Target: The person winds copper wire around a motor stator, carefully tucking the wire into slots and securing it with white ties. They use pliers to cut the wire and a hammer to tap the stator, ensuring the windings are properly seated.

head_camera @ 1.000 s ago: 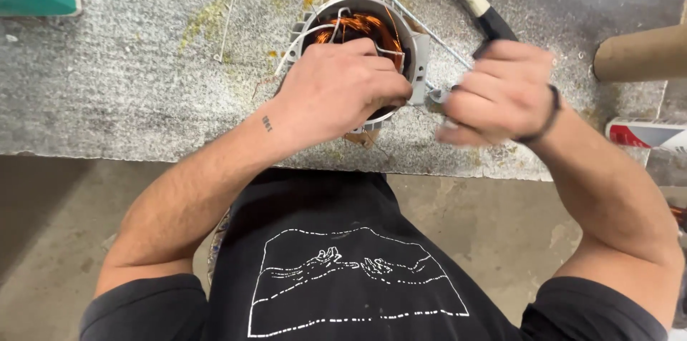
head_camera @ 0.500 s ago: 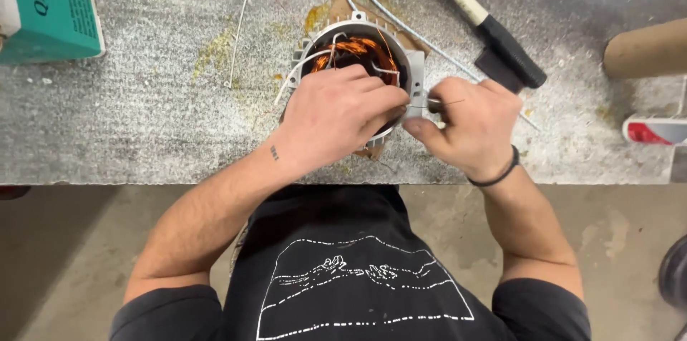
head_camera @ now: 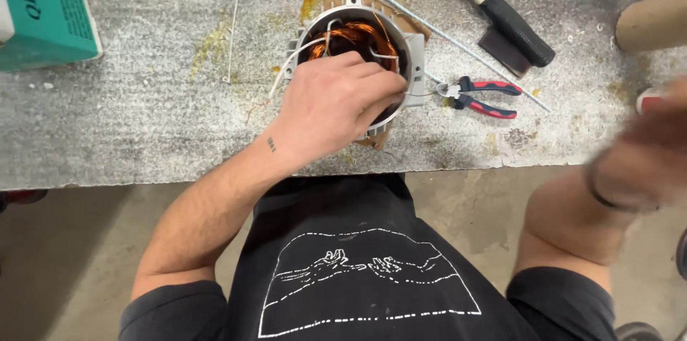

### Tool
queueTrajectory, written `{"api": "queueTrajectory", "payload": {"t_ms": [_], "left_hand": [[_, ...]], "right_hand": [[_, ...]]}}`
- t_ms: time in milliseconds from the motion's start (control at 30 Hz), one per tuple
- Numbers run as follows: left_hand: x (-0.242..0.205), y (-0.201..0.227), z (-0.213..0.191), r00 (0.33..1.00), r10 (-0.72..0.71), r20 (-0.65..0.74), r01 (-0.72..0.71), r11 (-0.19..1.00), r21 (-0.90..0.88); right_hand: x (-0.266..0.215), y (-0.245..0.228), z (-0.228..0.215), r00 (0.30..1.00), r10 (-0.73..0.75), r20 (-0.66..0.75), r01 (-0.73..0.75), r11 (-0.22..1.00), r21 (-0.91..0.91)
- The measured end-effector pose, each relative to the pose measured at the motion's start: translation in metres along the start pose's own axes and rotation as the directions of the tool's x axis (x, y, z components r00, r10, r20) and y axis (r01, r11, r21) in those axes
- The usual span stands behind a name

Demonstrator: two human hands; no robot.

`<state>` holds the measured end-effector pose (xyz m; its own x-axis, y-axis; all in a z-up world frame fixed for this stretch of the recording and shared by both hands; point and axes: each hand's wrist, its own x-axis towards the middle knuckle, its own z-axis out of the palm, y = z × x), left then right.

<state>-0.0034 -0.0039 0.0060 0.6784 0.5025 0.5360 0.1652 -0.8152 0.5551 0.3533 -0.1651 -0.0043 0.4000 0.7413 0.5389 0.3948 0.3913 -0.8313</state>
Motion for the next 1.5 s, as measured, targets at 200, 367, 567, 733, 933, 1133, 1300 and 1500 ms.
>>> {"api": "queueTrajectory", "payload": {"t_ms": [200,367,567,733,933,1133,1300,1500], "left_hand": [[-0.002,-0.001,0.0,0.999,-0.019,0.034,0.018,1.0,0.021],[-0.002,-0.001,0.001,1.0,-0.013,0.009,0.012,1.0,0.018],[-0.003,-0.002,-0.002,1.0,0.006,-0.007,-0.006,1.0,-0.002],[-0.02,0.01,-0.026,0.978,0.193,-0.073,-0.172,0.958,0.23],[-0.067,0.021,-0.032,0.968,0.17,-0.184,-0.118,0.957,0.264],[-0.049,0.03,-0.028,0.986,0.025,-0.163,0.026,0.953,0.301],[-0.044,0.028,-0.036,0.975,-0.168,-0.144,0.184,0.977,0.107],[-0.037,0.029,-0.029,0.962,-0.213,-0.168,0.221,0.975,0.033]], "right_hand": [[0.036,-0.065,0.155,0.714,-0.12,0.69,0.583,0.647,-0.491],[0.029,-0.059,0.146,0.672,-0.116,0.731,0.625,0.619,-0.476],[0.005,-0.045,0.085,0.736,-0.4,0.547,0.6,0.76,-0.251],[-0.012,-0.064,0.082,0.736,-0.316,0.598,0.555,0.788,-0.267],[-0.028,-0.058,0.085,0.729,-0.206,0.653,0.489,0.824,-0.286],[-0.028,-0.071,0.134,0.753,0.01,0.658,0.398,0.79,-0.467],[-0.006,-0.094,0.19,0.703,-0.053,0.71,0.624,0.525,-0.579],[0.002,-0.08,0.21,0.638,-0.017,0.77,0.695,0.445,-0.565]]}}
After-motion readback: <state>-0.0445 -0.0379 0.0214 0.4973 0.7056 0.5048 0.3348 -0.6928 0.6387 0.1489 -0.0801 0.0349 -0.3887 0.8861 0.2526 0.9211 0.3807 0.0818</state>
